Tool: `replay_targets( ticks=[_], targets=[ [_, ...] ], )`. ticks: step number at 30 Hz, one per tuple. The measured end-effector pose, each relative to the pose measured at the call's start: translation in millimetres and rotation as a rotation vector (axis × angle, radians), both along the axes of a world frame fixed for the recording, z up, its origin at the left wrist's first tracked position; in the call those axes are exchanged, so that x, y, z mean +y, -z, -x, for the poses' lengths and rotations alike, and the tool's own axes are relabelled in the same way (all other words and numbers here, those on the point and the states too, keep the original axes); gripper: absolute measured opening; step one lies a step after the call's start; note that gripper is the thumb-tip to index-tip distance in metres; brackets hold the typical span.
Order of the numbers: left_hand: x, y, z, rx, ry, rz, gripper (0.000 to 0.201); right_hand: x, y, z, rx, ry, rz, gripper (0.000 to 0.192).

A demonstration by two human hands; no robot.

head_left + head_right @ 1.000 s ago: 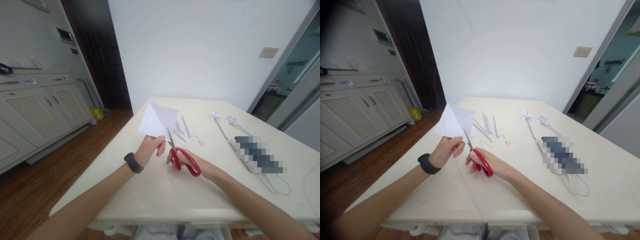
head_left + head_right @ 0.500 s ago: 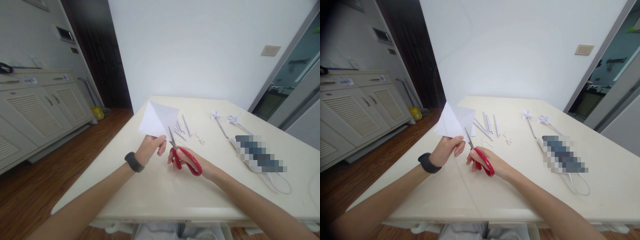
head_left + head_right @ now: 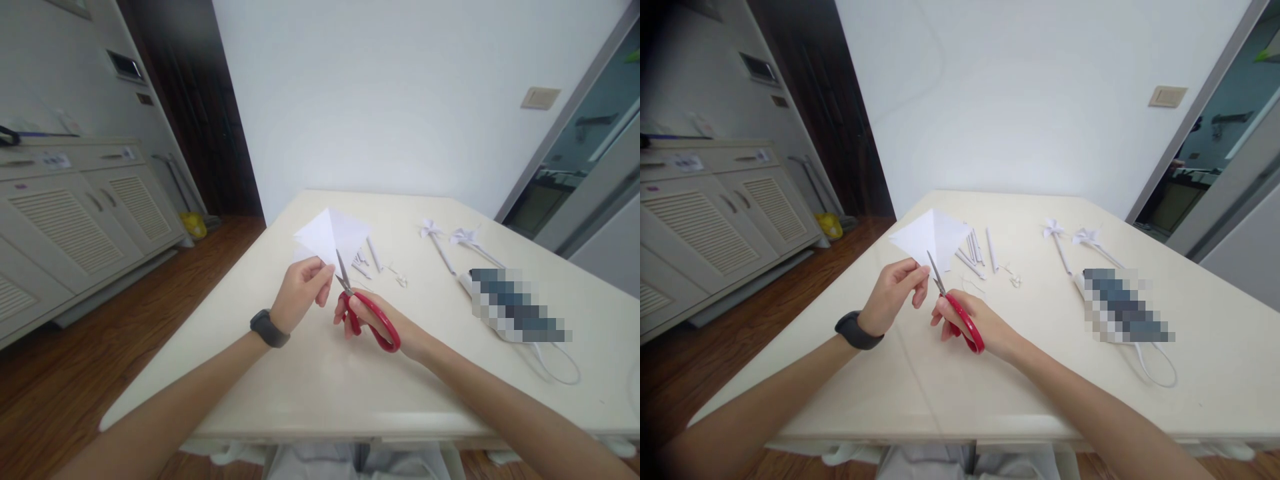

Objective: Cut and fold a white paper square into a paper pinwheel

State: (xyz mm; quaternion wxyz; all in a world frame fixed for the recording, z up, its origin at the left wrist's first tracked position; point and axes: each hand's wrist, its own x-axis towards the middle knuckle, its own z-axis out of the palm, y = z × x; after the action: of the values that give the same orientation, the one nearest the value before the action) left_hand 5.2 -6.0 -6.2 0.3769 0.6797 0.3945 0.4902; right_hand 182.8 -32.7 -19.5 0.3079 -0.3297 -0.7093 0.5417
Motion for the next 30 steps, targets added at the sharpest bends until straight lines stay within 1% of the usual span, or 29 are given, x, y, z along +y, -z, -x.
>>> replay_targets(
  ticks=[5, 12, 16, 22, 30],
  targets=[
    [0, 2.0, 0, -0.020, 0.013, 0.008, 0.033, -1, 0.4, 1, 0.077, 0.000, 0.003, 0.040],
    [-1, 1.4, -1, -0.052, 0.034, 0.021, 0.032, -2, 6.6, 2, 0.092, 0.016, 0.005, 0.041],
    [-2, 0.6, -2, -0.051, 0.023, 0.015, 0.031, -5, 0.3, 4, 0.112, 0.023, 0.017, 0.040],
    [-2, 0.1, -2, -0.051, 0.014, 0.017, 0.032, -12, -14.1, 4, 0.108, 0.027, 0.016, 0.047],
    [-3, -0.6, -2, -0.041, 0.012, 0.012, 0.032, -16, -17.2, 5, 0.101, 0.042, 0.024, 0.048]
  ],
)
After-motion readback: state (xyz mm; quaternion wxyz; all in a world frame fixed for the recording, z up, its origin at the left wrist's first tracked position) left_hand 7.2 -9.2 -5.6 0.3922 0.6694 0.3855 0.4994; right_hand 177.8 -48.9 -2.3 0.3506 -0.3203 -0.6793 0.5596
